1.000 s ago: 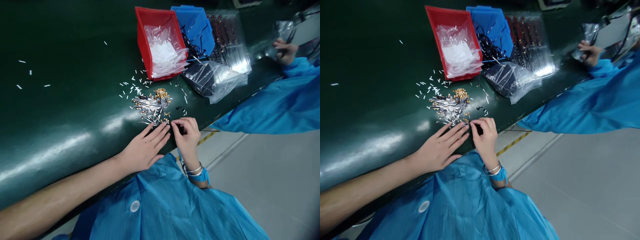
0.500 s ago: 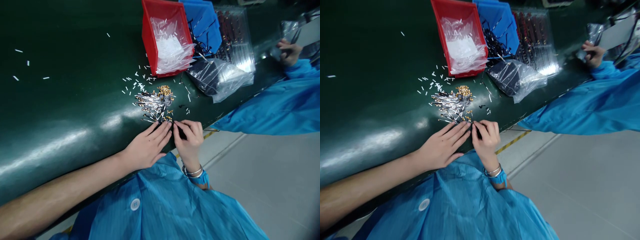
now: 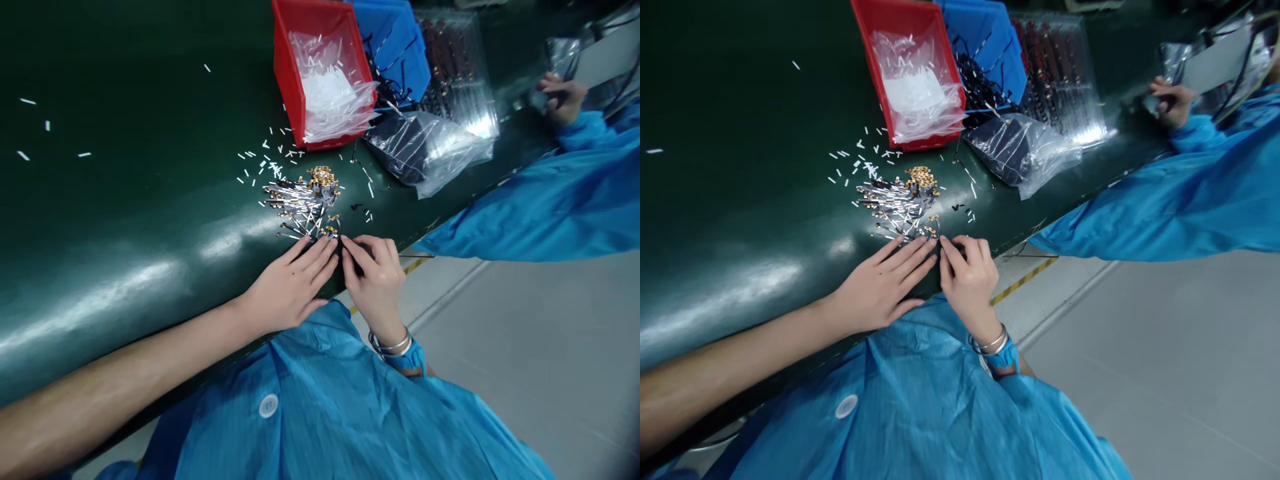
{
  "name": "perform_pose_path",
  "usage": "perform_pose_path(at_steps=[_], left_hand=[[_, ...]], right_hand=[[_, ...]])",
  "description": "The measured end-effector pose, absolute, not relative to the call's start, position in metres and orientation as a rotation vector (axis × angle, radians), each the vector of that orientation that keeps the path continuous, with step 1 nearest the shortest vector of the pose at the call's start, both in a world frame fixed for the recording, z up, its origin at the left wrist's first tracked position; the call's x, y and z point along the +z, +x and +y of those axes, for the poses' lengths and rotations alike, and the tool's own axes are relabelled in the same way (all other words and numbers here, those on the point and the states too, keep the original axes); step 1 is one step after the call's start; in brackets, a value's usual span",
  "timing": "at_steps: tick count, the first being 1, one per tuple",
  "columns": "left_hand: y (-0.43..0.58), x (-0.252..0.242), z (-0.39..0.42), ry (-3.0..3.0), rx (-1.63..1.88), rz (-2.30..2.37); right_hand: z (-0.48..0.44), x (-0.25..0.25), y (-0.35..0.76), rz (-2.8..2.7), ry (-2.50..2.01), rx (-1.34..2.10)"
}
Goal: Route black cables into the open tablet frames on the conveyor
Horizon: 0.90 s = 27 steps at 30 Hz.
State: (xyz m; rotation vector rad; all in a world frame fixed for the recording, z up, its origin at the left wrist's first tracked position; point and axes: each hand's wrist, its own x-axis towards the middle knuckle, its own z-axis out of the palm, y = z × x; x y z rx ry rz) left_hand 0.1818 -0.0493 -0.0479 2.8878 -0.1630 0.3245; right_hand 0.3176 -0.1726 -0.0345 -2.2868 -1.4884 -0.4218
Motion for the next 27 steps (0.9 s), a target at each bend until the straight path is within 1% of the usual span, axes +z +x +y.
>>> perform_pose_path(at_steps=[5, 12, 19, 27], left_hand=[[0.180, -0.048, -0.048, 2.862, 0.309, -0.155], [0.180, -0.047, -0.048, 2.849, 0.329, -0.164], [0.180, -0.045, -0.049, 2.868, 0.324, -0.129], [0.179, -0.044, -0.048, 2.866, 0.316, -0.116]], right_hand=[[-0.166, -0.033, 0.358, -1.319, -2.221, -0.487], [-0.150, -0.042, 0.376, -1.135, -2.410, -0.439], [-0.147, -0.051, 0.375, -1.109, -2.332, -0.456], [-0.153, -0.045, 0.378, -1.143, -2.304, -0.307]])
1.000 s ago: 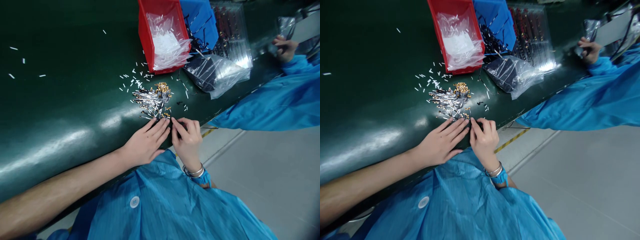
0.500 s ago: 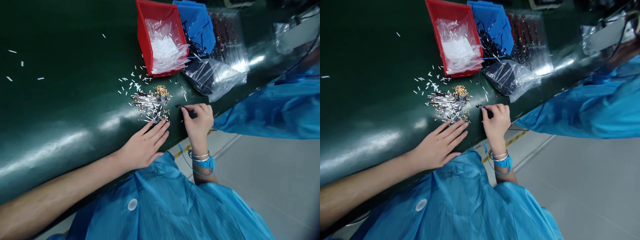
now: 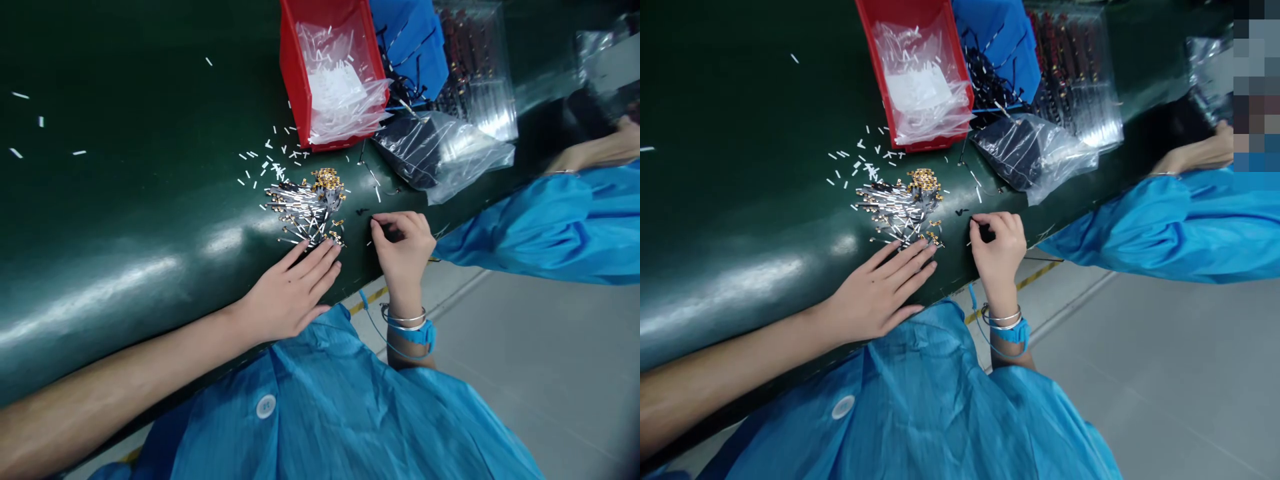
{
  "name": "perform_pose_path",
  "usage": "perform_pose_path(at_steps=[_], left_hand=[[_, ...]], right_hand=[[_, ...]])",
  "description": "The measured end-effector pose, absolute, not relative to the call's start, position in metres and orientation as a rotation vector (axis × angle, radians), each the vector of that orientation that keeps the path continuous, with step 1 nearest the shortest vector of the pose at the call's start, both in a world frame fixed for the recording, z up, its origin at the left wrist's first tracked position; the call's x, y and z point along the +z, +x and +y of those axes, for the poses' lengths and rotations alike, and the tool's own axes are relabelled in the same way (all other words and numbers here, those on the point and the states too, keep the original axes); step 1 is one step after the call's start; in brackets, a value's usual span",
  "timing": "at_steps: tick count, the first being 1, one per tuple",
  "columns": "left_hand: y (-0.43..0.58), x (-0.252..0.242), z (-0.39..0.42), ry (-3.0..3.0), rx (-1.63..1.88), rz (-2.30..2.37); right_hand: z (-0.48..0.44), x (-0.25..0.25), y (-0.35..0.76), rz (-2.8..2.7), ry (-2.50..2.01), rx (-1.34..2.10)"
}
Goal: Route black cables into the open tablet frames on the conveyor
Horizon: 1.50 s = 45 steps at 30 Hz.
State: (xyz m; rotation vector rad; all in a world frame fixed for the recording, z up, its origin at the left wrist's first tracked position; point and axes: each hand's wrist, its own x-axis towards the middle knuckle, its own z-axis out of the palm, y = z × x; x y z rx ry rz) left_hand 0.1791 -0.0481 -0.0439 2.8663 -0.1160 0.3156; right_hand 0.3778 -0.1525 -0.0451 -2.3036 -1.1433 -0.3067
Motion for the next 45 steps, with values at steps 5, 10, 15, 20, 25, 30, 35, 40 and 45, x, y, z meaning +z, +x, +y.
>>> perform_pose_path(at_steps=[5, 10, 15, 20, 25, 30, 35, 40, 45], left_hand=[[0.191, -0.039, -0.051, 2.892, 0.340, -0.030], [0.207, -0.040, -0.054, 2.952, 0.312, 0.052], [0.208, -0.043, -0.049, 2.931, 0.320, -0.021], [0.207, -0.045, -0.048, 2.919, 0.277, -0.033], [0.208, -0.043, -0.048, 2.935, 0.272, -0.026], [0.208, -0.043, -0.048, 2.948, 0.278, -0.027], [0.208, -0.043, -0.049, 2.955, 0.262, -0.024], [0.209, -0.043, -0.049, 2.940, 0.241, -0.051], [0.209, -0.044, -0.049, 2.934, 0.243, -0.090]], right_hand=[[-0.153, -0.044, 0.382, -1.162, -2.303, -0.330], [-0.151, -0.038, 0.381, -1.280, -2.206, -0.217], [-0.142, -0.032, 0.380, -1.626, -1.972, -0.104], [-0.138, -0.037, 0.384, -1.738, -1.967, -0.080], [-0.144, -0.039, 0.384, -1.764, -1.949, -0.127], [-0.154, -0.041, 0.375, -1.737, -1.949, -0.289], [-0.165, -0.045, 0.365, -1.675, -2.032, -0.326], [-0.168, -0.047, 0.360, -1.656, -2.112, -0.370], [-0.168, -0.048, 0.359, -1.645, -2.069, -0.401]])
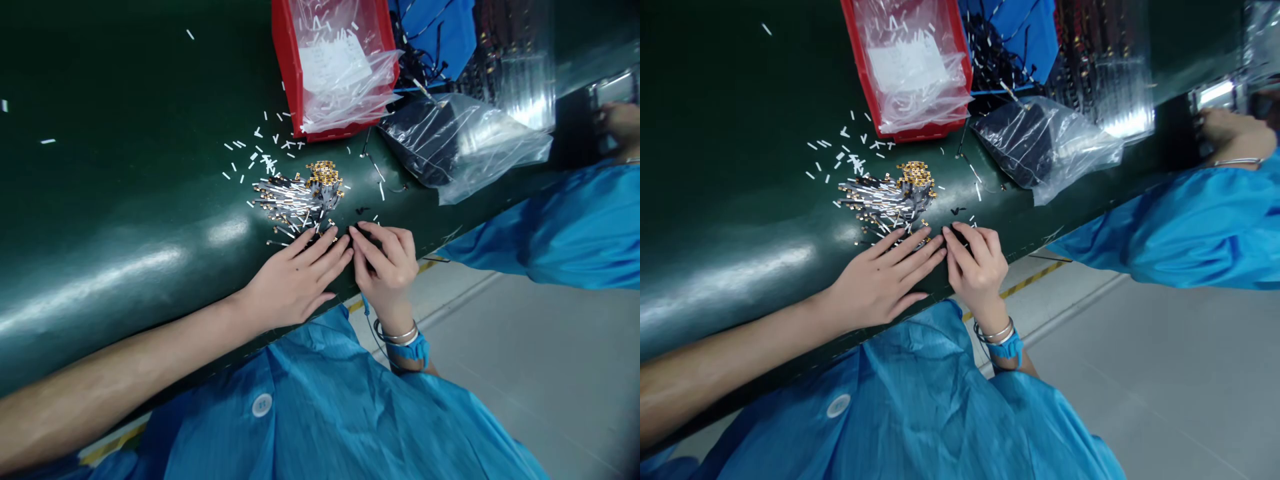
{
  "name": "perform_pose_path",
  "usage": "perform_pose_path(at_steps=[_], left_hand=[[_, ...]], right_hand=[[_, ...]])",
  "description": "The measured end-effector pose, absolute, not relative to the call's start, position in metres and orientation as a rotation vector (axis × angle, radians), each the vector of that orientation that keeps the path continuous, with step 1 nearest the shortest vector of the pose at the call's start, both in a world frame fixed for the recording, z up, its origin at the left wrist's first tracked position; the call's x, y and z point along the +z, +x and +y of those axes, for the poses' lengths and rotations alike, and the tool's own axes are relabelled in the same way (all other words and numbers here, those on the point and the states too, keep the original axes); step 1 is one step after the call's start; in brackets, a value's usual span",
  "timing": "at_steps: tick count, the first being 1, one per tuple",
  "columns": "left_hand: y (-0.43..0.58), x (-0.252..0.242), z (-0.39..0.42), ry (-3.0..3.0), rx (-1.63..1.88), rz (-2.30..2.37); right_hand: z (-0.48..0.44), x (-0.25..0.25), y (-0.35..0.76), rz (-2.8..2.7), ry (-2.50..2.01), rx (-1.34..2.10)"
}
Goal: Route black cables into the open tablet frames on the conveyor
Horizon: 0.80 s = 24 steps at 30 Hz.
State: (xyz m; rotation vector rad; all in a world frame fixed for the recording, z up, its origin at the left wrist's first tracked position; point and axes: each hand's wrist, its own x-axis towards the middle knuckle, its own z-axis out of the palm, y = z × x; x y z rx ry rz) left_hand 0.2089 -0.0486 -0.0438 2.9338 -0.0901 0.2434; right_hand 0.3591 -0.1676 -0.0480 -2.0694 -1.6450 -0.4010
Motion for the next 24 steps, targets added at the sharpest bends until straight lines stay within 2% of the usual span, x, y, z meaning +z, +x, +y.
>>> perform_pose_path(at_steps=[17, 24], left_hand=[[0.209, -0.044, -0.049, 2.920, 0.248, -0.070], [0.208, -0.042, -0.048, 2.887, 0.351, -0.105]], right_hand=[[-0.167, -0.039, 0.360, -1.720, -2.141, -0.433], [-0.152, -0.040, 0.388, -1.425, -2.103, -0.430]])
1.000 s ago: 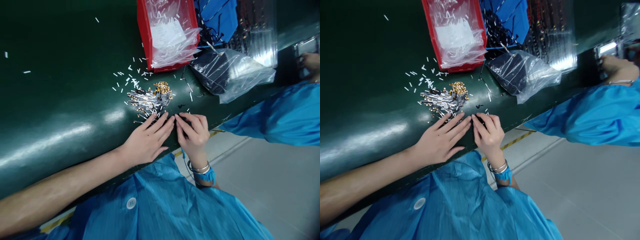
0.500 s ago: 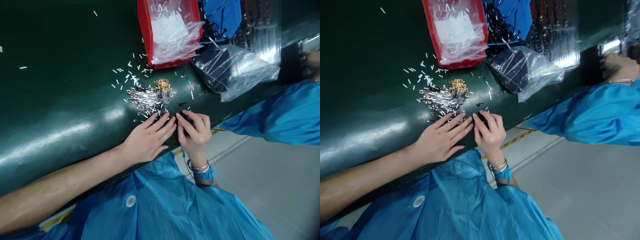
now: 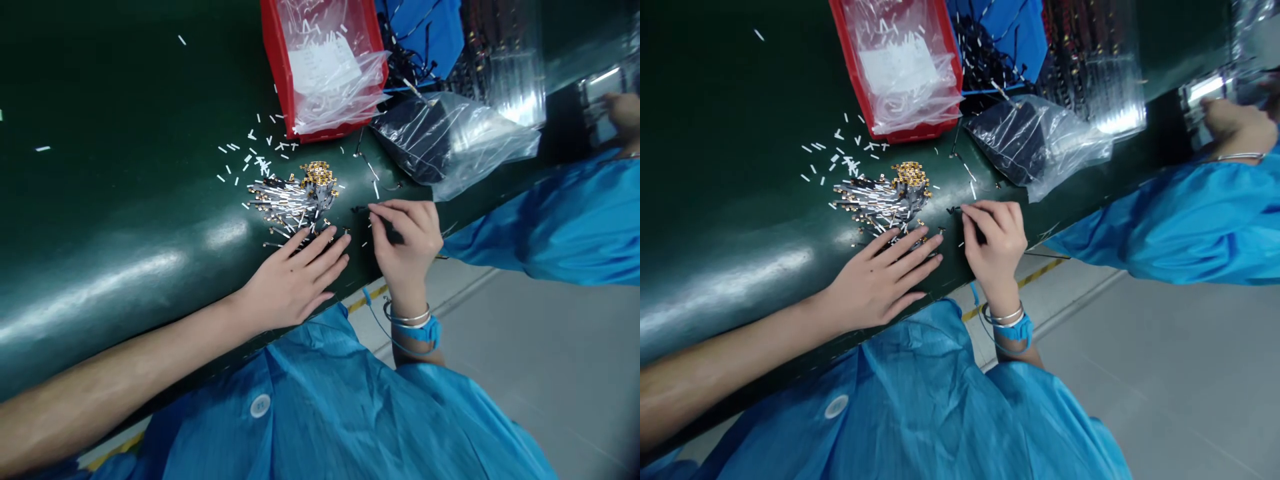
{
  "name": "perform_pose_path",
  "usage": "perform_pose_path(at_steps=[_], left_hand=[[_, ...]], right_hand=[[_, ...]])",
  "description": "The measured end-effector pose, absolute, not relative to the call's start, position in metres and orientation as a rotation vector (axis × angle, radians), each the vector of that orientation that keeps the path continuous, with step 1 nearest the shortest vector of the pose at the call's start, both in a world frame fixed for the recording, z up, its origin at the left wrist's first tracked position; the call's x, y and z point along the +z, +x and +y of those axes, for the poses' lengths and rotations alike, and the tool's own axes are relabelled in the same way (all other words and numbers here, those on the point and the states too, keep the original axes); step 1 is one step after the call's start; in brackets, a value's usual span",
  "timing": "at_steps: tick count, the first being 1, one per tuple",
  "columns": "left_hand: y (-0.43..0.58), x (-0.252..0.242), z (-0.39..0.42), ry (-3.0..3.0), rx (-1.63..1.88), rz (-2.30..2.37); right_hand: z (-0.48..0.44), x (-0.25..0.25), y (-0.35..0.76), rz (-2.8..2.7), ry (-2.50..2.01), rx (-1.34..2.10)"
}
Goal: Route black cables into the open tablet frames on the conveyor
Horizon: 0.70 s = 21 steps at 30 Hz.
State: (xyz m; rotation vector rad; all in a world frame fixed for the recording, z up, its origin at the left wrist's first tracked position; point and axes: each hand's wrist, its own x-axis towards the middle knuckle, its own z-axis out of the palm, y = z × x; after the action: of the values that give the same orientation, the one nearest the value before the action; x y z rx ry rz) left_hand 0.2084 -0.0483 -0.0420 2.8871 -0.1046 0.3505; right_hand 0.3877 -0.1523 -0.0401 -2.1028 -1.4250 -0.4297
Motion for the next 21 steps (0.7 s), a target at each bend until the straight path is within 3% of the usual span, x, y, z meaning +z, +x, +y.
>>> perform_pose_path(at_steps=[6, 21], left_hand=[[0.204, -0.037, -0.046, 2.839, 0.554, 0.021], [0.204, -0.040, -0.048, 2.897, 0.543, 0.130]], right_hand=[[-0.146, -0.048, 0.394, -1.450, -2.103, -0.444], [-0.145, -0.037, 0.369, -1.325, -2.089, -0.371]])
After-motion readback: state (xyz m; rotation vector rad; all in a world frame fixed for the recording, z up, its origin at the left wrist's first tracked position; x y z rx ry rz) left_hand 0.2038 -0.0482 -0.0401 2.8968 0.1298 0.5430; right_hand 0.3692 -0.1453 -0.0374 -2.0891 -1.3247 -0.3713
